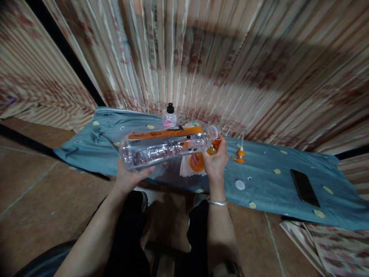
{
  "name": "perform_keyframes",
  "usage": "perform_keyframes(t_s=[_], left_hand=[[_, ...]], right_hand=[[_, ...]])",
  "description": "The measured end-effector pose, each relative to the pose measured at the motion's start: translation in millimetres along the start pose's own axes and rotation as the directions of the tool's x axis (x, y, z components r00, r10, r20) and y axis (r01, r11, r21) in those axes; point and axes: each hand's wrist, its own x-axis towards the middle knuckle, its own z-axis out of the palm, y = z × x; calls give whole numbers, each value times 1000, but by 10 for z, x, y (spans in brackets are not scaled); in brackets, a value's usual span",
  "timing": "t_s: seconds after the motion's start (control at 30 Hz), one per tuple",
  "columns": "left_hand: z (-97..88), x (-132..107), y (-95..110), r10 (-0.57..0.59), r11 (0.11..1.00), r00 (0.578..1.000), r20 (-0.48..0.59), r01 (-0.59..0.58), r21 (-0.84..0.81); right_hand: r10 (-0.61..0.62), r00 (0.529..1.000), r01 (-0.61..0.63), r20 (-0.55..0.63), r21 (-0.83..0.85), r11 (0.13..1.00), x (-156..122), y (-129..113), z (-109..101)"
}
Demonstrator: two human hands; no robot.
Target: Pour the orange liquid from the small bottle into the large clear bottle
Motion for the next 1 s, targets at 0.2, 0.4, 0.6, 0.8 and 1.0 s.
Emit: perform_keyframes(t_s=[0.2, 0.4, 0.6, 0.8, 1.0], left_hand=[[3, -10, -18, -10, 1000, 1000, 4, 10, -18], [7, -11, -35, -28, 999, 1000, -2, 28, -25], [13, -11, -47, -18, 999, 1000, -22, 17, -31], [6, -17, -55, -26, 999, 1000, -12, 26, -31], [-1, -14, -27, -24, 1000, 1000, 0, 24, -12]], right_hand=[[25, 1000, -25, 0, 5, 1000, 8, -37, -8], [17, 1000, -17, 1, -12, 1000, 9, -40, -9], [-7, 1000, 7, -13, -18, 1000, 1, -26, -3], [-3, 1000, 3, -6, 12, 1000, 2, -9, 6], [12, 1000, -12, -13, 20, 1000, 6, -18, 4]])
